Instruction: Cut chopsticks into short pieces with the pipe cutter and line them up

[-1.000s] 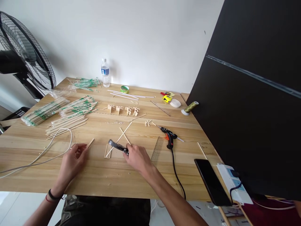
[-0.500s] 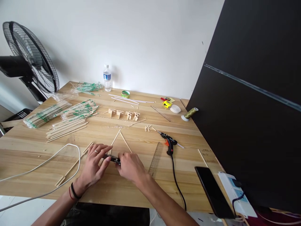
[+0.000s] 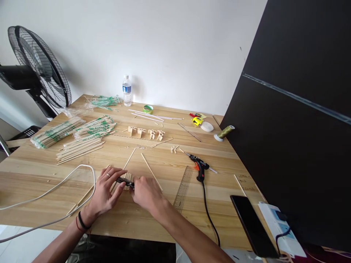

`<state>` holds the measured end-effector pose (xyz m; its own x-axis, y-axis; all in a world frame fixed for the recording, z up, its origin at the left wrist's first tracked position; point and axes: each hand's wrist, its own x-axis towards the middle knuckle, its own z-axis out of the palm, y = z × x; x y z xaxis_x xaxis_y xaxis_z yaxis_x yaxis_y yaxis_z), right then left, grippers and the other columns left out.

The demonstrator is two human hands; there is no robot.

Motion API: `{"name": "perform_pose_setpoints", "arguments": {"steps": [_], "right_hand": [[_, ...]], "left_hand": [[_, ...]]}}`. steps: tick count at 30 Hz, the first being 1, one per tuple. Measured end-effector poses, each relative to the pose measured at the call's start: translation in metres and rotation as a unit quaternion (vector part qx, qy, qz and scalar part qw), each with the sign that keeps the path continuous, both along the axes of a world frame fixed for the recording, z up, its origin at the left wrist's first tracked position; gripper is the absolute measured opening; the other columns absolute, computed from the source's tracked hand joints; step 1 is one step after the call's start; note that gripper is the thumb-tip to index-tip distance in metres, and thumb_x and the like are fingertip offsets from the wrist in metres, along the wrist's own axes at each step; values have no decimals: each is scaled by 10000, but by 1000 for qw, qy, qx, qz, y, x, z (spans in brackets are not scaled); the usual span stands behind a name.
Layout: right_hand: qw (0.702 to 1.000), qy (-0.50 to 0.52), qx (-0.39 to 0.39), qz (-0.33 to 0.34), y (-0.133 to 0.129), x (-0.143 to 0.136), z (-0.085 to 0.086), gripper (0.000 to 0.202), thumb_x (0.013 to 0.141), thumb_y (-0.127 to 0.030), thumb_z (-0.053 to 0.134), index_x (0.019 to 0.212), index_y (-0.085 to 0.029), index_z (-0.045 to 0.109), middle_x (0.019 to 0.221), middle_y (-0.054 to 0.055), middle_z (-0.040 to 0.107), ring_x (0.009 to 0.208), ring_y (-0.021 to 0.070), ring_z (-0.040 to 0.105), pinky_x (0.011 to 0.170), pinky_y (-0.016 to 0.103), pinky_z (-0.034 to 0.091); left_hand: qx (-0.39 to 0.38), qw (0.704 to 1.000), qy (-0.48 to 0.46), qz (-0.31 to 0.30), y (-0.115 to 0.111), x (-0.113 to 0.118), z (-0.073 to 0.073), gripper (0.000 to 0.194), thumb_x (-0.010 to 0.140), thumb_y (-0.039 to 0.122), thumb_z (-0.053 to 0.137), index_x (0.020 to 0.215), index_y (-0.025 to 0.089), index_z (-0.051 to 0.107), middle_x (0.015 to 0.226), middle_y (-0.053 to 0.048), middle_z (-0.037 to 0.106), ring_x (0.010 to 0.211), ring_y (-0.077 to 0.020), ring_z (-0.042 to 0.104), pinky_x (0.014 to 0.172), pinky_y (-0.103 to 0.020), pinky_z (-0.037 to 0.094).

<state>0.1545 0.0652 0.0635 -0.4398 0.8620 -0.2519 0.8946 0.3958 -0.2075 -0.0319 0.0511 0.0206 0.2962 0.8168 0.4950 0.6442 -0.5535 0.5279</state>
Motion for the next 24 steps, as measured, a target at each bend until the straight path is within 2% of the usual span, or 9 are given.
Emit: {"name": "perform_pose_setpoints", "arguments": {"steps": [8, 15, 20, 24], "right_hand": [[1000, -18, -9, 6, 7, -9, -4, 269, 952, -294, 617, 1141, -154, 748, 952, 186, 813, 871, 349, 797, 730, 345, 553], [999, -31, -7, 4, 5, -11, -4, 276, 977, -342, 601, 1113, -152, 749, 972, 178, 816, 900, 321, 796, 750, 321, 555], [999, -37, 8, 3, 3, -12, -1, 291, 997, -357, 579, 1105, -139, 738, 956, 192, 807, 891, 345, 790, 746, 349, 552], [999, -35, 14, -8, 5, -7, -3, 236, 976, -316, 616, 1103, -148, 722, 971, 175, 804, 897, 324, 784, 762, 339, 542]], "left_hand": [[11, 999, -23, 29, 4, -3, -11, 265, 1017, 206, 485, 1205, 181, 671, 1063, -98, 735, 963, -254, 653, 922, -428, 449], [13, 999, -35, 17, 5, -7, -14, 309, 1034, 167, 427, 1216, 192, 676, 1087, -100, 733, 976, -247, 648, 904, -417, 460], [2, 998, -49, 34, 4, -9, -15, 296, 1051, 188, 426, 1231, 182, 661, 1113, -103, 718, 1022, -248, 644, 938, -424, 450], [-34, 994, -80, 73, 5, -14, -14, 315, 1079, 256, 398, 1225, 185, 668, 1135, -106, 707, 1069, -252, 639, 984, -432, 447]]}}
